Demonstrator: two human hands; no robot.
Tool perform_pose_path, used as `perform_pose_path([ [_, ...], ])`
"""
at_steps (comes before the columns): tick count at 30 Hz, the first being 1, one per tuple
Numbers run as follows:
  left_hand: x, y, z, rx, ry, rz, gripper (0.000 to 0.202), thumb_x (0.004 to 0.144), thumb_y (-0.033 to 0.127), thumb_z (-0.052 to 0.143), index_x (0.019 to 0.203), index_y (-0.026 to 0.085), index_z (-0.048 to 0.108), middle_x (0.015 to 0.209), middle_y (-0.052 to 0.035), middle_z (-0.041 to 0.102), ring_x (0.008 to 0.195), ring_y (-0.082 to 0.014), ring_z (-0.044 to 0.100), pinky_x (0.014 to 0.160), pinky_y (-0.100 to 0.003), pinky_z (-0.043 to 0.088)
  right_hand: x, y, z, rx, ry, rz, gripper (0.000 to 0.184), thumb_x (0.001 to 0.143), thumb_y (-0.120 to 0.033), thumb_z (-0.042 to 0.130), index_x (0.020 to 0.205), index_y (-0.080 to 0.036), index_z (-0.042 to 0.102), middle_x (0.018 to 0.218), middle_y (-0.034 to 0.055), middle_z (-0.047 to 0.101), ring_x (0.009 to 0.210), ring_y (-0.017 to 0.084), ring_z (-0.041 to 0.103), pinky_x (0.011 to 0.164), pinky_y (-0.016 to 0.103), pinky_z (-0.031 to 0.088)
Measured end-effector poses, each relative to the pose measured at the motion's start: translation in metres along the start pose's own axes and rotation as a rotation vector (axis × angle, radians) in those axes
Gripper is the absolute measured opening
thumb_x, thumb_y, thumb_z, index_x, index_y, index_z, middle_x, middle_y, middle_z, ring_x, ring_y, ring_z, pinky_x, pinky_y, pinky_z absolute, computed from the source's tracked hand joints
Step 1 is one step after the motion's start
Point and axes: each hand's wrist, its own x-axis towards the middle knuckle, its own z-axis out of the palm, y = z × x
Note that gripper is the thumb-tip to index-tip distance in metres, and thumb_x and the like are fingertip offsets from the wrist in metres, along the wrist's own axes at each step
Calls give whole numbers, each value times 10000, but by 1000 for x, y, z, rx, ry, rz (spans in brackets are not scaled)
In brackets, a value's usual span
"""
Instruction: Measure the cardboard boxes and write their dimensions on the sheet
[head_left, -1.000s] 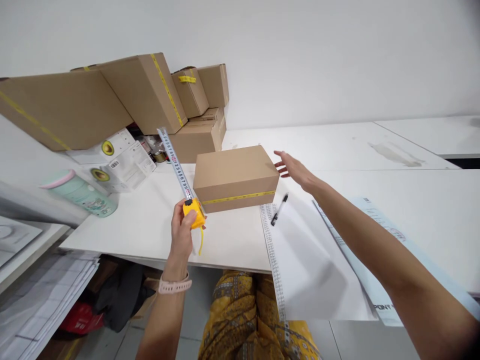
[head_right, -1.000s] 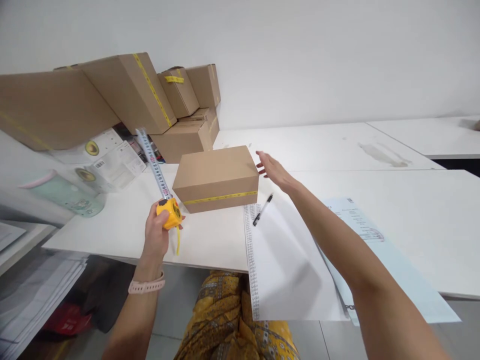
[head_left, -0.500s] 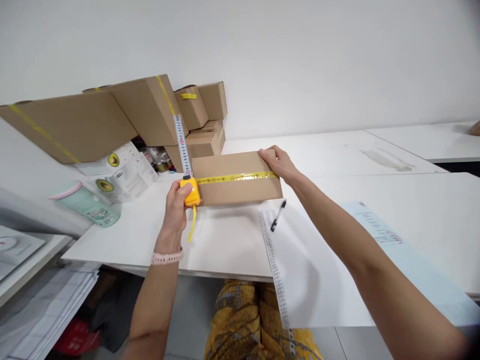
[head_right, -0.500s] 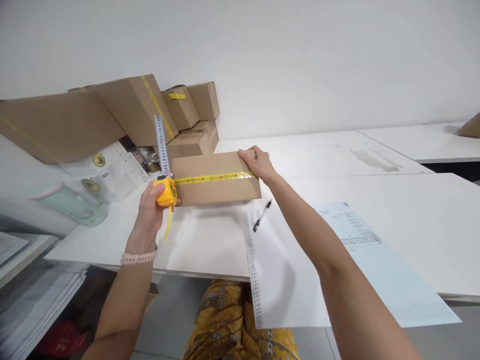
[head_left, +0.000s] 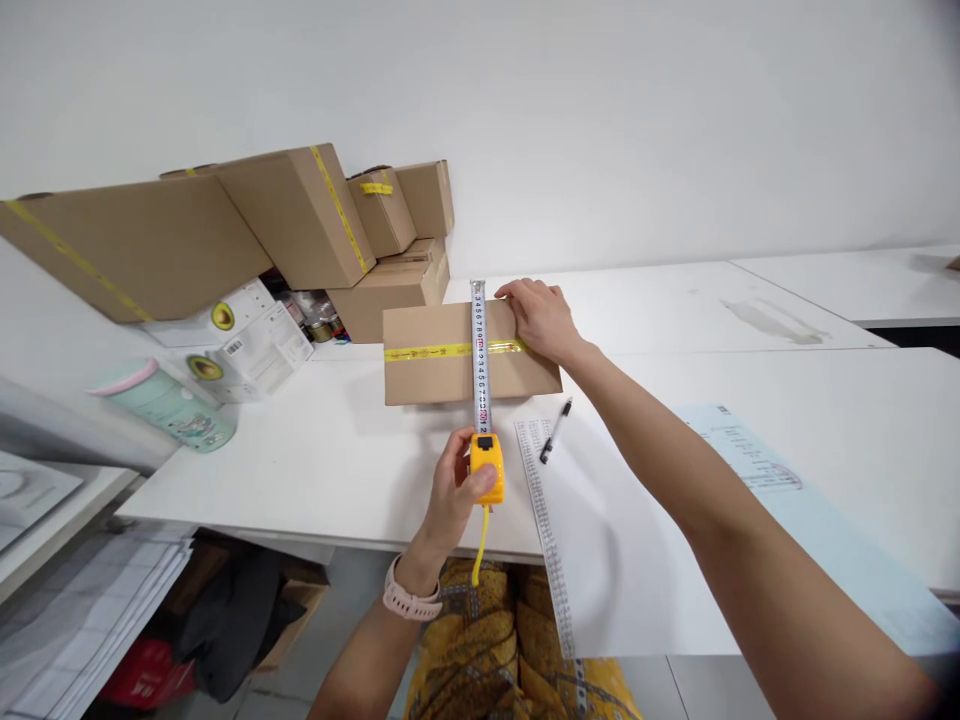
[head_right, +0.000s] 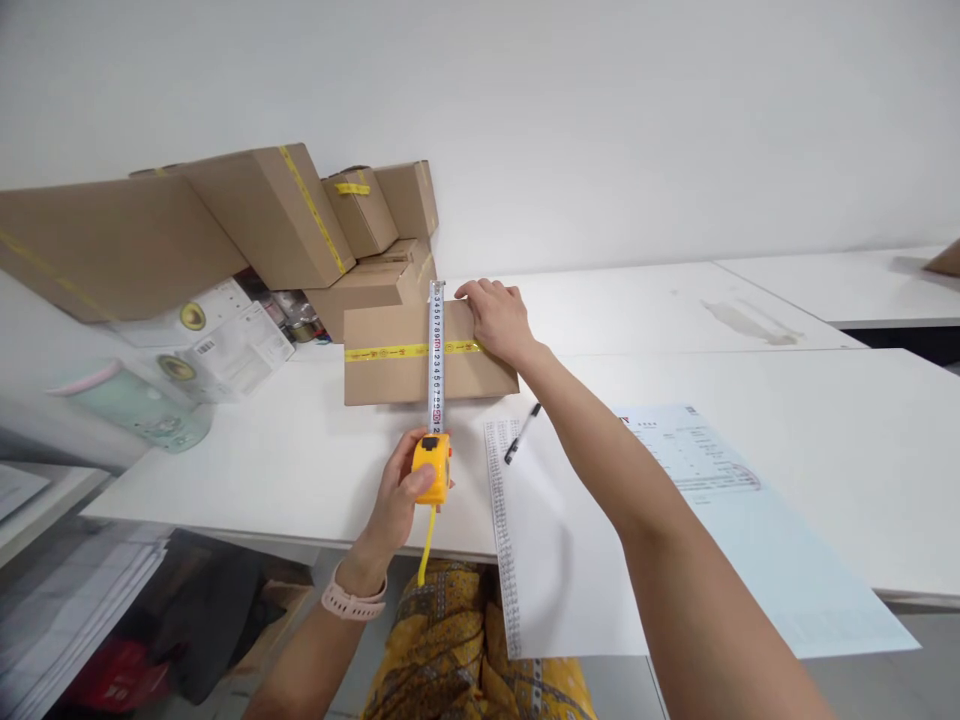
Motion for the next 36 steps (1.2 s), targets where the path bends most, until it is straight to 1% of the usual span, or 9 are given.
perform_pose_path([
  [4,-4,-3,-1,-6,9,-26,494,746,491,749,1125,233,566,1024,-39,635,682,-133,575,527,-232,486,-4,-3,3,-155,-14,-42,586,937,-106,276,1472,-254,460,1187,119,637,1068,308,515,921,425,341],
  [8,-10,-7,3,-20,1,-2,488,759,495,747,1133,229,579,1038,-43,635,743,-147,577,617,-259,510,-3,-4,3,-217,-42,-71,621,947,-121,297,1525,-308,426,1168,118,599,1045,304,490,925,426,328],
  [11,-14,-11,9,-45,-13,-10,482,780,499,739,1148,229,583,1047,-49,633,782,-159,578,674,-281,528,-2,-4,4,-212,-46,-88,614,970,-137,281,1524,-352,435,1169,110,580,1044,295,482,934,426,323],
  [14,-19,-16,14,-74,-17,-21,495,784,505,742,1168,232,590,1077,-63,635,799,-172,582,680,-288,533,-2,-4,5,-216,-51,-95,605,985,-152,253,1497,-388,471,1169,108,568,1044,293,478,940,428,322],
  [19,-20,-24,17,-107,-20,-13,521,768,517,758,1180,240,598,1095,-65,638,843,-184,586,711,-291,531,-3,-5,4,-249,-70,-105,552,996,-229,281,1470,-400,506,1197,116,555,1048,317,461,935,450,326],
  [23,-17,-31,13,-45,-28,-37,568,755,530,771,1194,226,580,1104,-81,649,843,-188,596,718,-291,522,-5,-6,4,-224,-49,-103,564,1009,-225,216,1440,-389,539,1190,119,561,1050,311,458,914,444,340],
  [28,-17,-37,4,-19,-66,-47,644,764,507,778,1284,220,527,1148,-108,661,963,-224,611,787,-316,534,-7,-6,5,-219,-33,-111,539,1024,-277,210,1438,-387,537,1182,121,563,1043,313,443,895,445,353],
  [32,-17,-38,-1,-26,-70,-50,644,764,510,770,1289,222,533,1142,-106,676,915,-212,619,787,-327,540,-7,-6,6,-224,-34,-109,546,1020,-270,202,1437,-393,532,1186,117,559,1039,313,436,889,448,357],
  [36,-16,-39,-4,-62,-105,-43,630,776,501,761,1292,223,530,1136,-106,681,879,-197,618,760,-316,536,-7,-5,6,-223,-30,-107,545,1023,-255,201,1431,-390,537,1176,118,560,1036,310,438,882,444,354],
])
